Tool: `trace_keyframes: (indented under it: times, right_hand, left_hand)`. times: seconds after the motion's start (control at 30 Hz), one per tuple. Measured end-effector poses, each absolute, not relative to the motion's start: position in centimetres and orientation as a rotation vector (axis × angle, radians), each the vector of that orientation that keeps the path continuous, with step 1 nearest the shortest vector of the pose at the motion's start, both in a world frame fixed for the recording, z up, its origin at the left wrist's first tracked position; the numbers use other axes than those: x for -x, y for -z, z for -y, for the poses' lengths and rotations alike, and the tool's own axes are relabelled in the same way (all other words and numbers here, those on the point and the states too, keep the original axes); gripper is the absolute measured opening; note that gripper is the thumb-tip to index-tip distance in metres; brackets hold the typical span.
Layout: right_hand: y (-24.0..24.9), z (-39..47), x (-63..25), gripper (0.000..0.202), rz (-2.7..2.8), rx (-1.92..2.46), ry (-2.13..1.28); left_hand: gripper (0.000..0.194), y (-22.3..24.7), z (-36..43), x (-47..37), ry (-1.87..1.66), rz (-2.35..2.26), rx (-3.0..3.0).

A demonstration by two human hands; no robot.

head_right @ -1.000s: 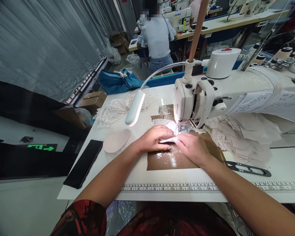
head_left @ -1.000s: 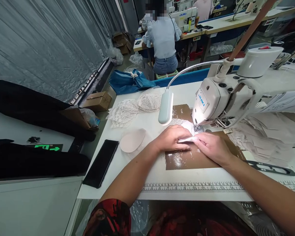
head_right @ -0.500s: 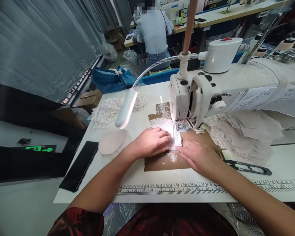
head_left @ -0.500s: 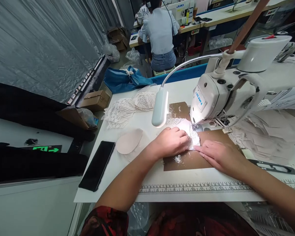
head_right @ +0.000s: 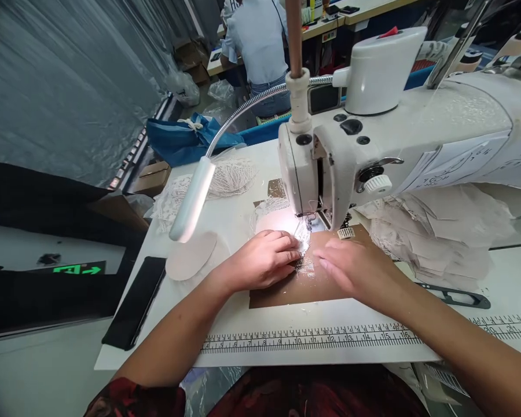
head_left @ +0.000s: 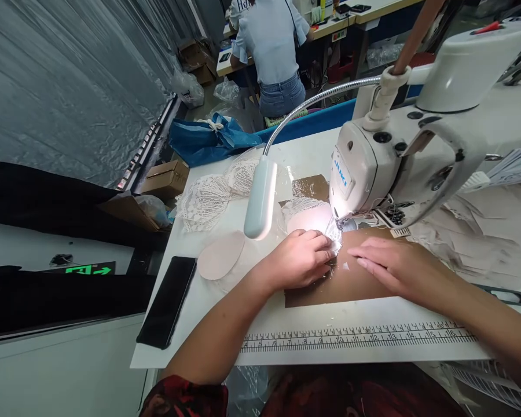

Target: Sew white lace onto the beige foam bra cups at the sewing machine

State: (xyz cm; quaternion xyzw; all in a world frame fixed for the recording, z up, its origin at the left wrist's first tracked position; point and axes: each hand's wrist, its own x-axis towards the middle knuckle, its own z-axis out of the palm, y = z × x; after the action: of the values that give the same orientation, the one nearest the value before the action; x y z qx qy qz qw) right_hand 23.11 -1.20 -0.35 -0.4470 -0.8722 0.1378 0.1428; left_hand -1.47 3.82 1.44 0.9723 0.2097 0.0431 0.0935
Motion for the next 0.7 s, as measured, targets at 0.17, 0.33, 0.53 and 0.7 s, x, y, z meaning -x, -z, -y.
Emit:
trace_keyframes:
  times: [0.17,0.33,0.53,0.7]
  right_hand:
    - [1.0,0.3,-21.8,0.038,2.516,1.371,-0.235]
    - [1.7,0.4,-21.4,0.039,2.582,1.328,-0.163]
    - [2.0,0.6,-21.7,0.039,2.563,1.271,-0.088]
    - [2.1,0.7,-21.5,0.041,2.567,1.241,0.036]
  left_hand:
    - [0.03,-1.7,-3.8,1.4,-0.1,-0.611,-2.789]
    - [0.035,-2.3,-4.2,1.0,-0.103,-0.688,-2.754]
    - [0.036,-0.7,-5.3,-0.1,-0.184,-0.716,-2.886]
    - [0.036,0.7,-5.1,-0.4,-0.229,-0.78,-2.908]
